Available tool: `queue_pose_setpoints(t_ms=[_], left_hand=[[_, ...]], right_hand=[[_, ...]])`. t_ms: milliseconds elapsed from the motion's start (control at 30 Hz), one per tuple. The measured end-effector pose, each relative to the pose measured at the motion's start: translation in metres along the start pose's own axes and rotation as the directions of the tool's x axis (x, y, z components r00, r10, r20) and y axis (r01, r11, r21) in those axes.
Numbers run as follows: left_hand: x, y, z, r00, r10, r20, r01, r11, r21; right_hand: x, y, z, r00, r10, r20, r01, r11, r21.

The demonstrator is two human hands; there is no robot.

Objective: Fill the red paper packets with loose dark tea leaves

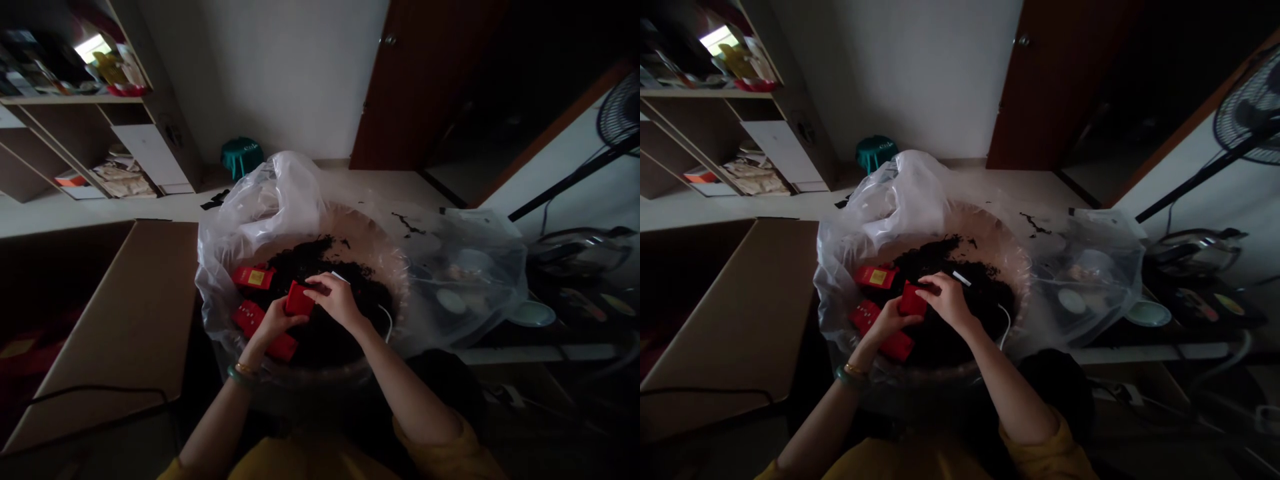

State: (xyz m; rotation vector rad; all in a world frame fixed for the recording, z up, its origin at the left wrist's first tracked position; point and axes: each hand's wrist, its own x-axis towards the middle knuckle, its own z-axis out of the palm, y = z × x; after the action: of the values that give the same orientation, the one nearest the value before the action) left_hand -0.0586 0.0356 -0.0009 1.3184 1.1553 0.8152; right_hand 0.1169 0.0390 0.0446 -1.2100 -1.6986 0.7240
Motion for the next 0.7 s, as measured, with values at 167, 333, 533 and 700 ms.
queue_pose_setpoints(t_ms=[167,333,533,700], left_hand=[[0.001,-0.003,0.000,0.997,0.071,-0.034,-0.069,0.996,0.059],[-0.001,0.000,0.004,0.989,0.114,-0.099,-0.083,0.959,0.272],[-0.002,0.004,-0.001,0.995,-0.095,0.005,0.089,0.944,0.319],[0.002,0.016,-0.014,1.000,0.006,0.020,-0.015,0.879,0.477]], right_hand=[[-0.004,-0.002,-0.007,0.989,-0.142,0.038,0.147,0.967,-0.209],[0.001,-0.004,-0.011,0.976,-0.218,-0.030,0.200,0.936,-0.291],[-0.001,-0.005,-0.012,0.956,-0.260,-0.133,0.224,0.945,-0.236],[-0.005,0.001,-0.013,0.975,-0.207,-0.074,0.183,0.951,-0.249]])
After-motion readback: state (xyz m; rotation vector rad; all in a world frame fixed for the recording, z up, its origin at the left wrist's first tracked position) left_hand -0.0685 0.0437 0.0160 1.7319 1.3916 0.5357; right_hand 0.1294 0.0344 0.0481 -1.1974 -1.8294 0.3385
